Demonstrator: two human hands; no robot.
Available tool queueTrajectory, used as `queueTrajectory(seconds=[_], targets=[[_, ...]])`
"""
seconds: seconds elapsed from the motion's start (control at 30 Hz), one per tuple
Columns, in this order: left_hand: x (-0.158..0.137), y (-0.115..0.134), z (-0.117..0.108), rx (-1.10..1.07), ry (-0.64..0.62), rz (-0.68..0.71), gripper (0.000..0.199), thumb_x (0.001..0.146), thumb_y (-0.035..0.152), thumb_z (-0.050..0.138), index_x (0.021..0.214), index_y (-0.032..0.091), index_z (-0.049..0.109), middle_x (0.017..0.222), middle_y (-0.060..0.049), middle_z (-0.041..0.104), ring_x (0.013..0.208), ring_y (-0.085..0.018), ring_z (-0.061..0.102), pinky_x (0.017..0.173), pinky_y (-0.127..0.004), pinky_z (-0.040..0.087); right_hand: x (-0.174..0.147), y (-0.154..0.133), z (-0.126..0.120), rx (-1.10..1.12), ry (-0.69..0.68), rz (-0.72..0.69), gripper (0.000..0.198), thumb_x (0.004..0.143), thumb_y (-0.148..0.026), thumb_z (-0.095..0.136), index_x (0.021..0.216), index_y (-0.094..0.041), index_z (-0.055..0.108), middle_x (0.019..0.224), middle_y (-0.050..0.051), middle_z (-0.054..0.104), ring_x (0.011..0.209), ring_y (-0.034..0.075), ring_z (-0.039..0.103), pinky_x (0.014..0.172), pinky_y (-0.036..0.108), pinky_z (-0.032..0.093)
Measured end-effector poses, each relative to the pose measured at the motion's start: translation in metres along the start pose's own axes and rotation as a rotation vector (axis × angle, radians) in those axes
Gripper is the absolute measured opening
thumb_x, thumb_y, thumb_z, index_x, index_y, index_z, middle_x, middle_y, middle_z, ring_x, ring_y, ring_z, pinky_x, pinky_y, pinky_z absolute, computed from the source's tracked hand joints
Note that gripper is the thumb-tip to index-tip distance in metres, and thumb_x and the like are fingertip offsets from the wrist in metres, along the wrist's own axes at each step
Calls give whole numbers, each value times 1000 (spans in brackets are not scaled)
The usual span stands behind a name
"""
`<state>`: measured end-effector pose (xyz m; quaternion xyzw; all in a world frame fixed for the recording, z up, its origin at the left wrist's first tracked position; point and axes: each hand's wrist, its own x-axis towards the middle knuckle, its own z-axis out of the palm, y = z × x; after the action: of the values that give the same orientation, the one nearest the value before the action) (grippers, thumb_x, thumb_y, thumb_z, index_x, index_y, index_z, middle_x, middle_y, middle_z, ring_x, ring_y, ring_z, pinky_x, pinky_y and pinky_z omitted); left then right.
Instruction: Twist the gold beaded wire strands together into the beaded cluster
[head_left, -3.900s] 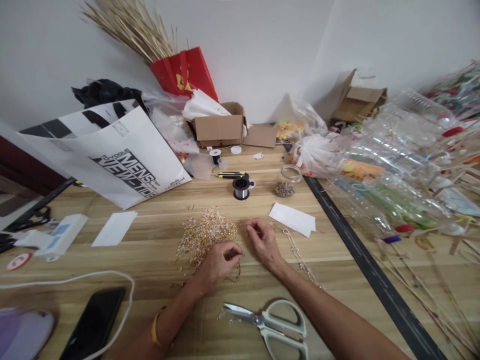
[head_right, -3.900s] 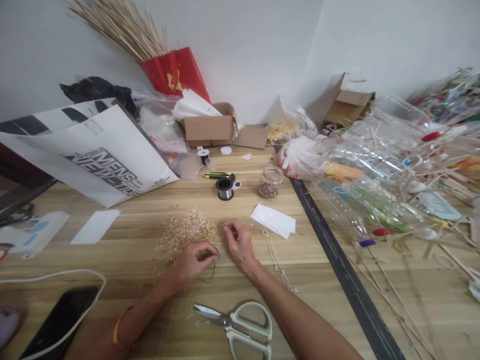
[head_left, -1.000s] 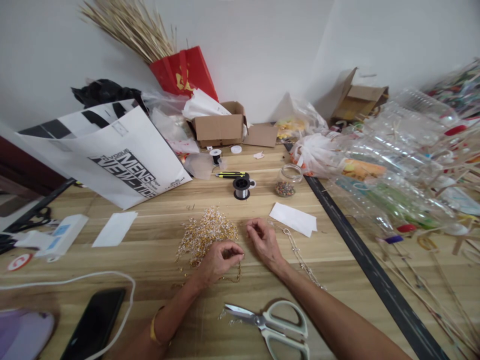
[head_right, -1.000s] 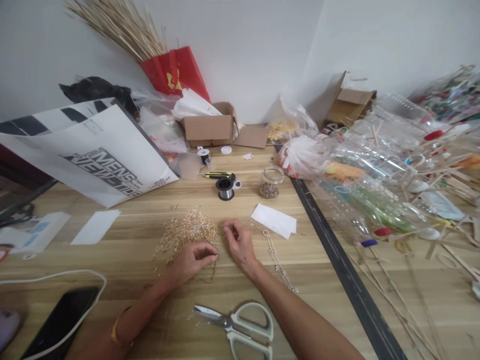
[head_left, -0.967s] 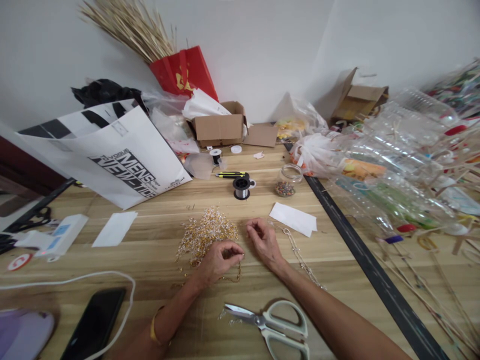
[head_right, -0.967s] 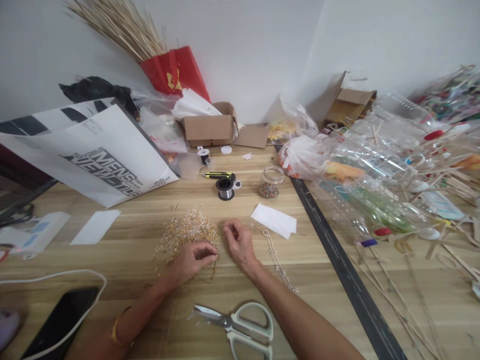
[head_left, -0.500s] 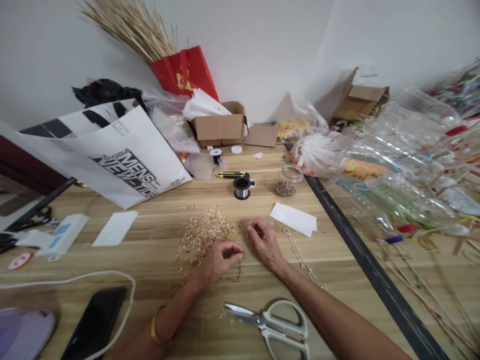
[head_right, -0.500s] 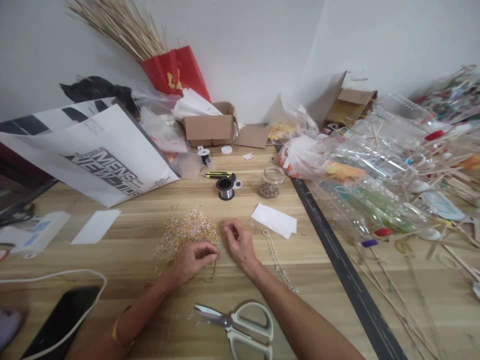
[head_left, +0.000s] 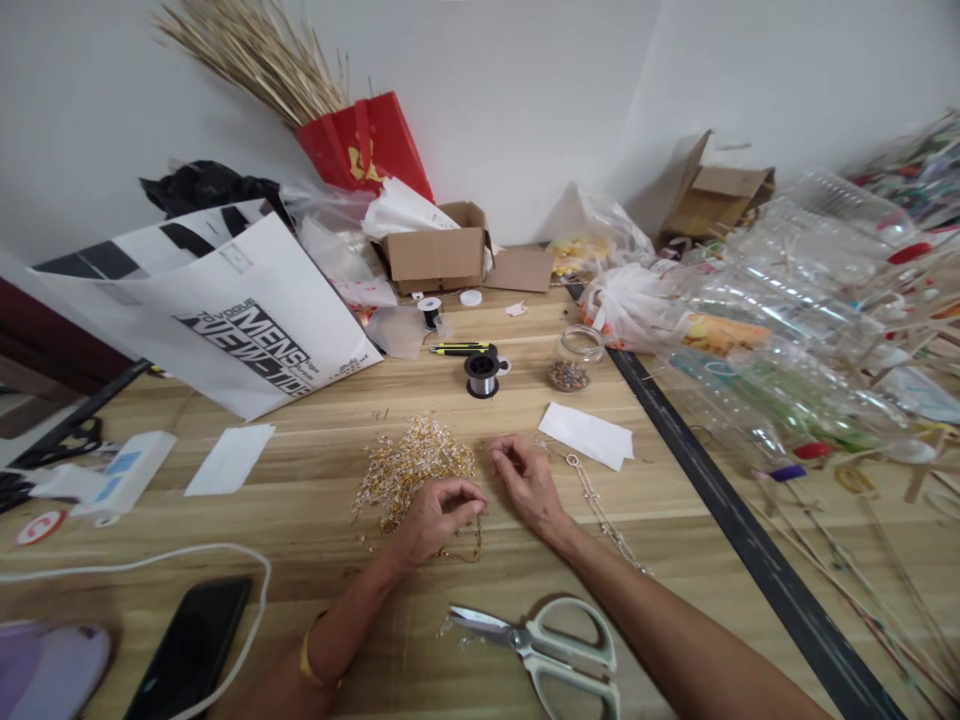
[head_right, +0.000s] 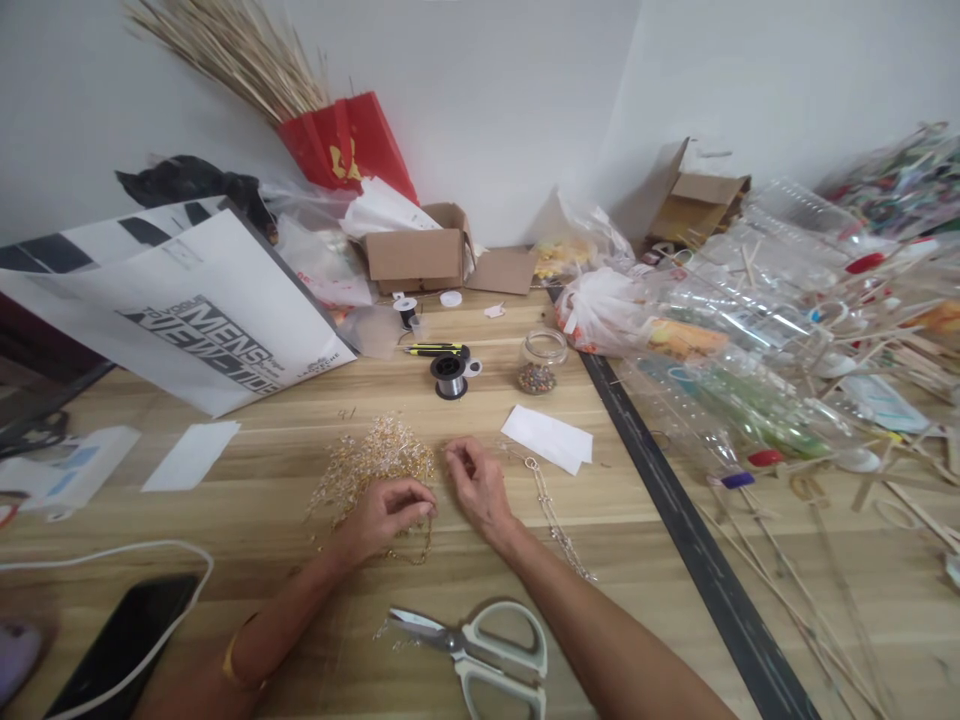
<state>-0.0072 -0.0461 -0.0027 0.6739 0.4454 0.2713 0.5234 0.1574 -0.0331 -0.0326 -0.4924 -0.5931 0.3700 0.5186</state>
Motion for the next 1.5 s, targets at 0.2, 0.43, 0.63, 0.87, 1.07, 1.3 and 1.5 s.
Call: queueTrajectory(seconds=[0.2,0.43,0.63,0.87,1.07,1.3,1.5], targets=[[1,-6,1,-7,-2,-2,12,72,23,61,75,12,64,71,-4,64,67,-13,57,64,-22,44,0,1,1,1,14,-7,16,83,-30,48,79,-16,57,65,0,55,56,12,49,50,22,38],[1,-9,1,-17,4,-12,11,71,22,61,75,12,64,68,-3,62,64,-12,54,61,-22,43,-1,-1,1,25,3,-10,17,83,-30,48,81,-16,57,63,0,54,54,12,48,49,22,37],[0,-9,1,-5,4,3,11,71,21,62,75,11,64,68,-2,61,64,-12,54,59,-22,42,-1,-1,1,31,3,-14,17,83,-30,48,81,-16,57,65,0,55,56,12,49,51,22,39],[1,-10,0,6,-4,-6,13,73,24,61,76,12,65,70,-3,63,68,-14,56,63,-23,43,-1,0,1,26,-7,-26,17,84,-30,48,81,-16,57,64,0,54,56,12,49,51,22,39],[2,-3,0,16,0,-14,14,72,26,61,74,13,66,69,-3,64,66,-13,55,63,-23,43,-1,-1,0,22,-8,-14,16,84,-29,47,82,-16,57,65,0,55,57,12,49,51,22,39],[2,1,0,-53,3,-33,13,71,25,62,72,13,65,69,-3,65,66,-14,57,64,-23,44,-1,-1,1,18,0,-27,18,83,-30,47,81,-16,58,66,1,56,56,12,50,51,22,39],[1,-4,0,-66,1,-33,12,70,23,63,73,12,66,71,-4,66,68,-14,58,65,-24,45,-1,-1,1,17,-3,-30,18,84,-30,47,82,-16,57,66,1,56,57,12,50,51,22,40]])
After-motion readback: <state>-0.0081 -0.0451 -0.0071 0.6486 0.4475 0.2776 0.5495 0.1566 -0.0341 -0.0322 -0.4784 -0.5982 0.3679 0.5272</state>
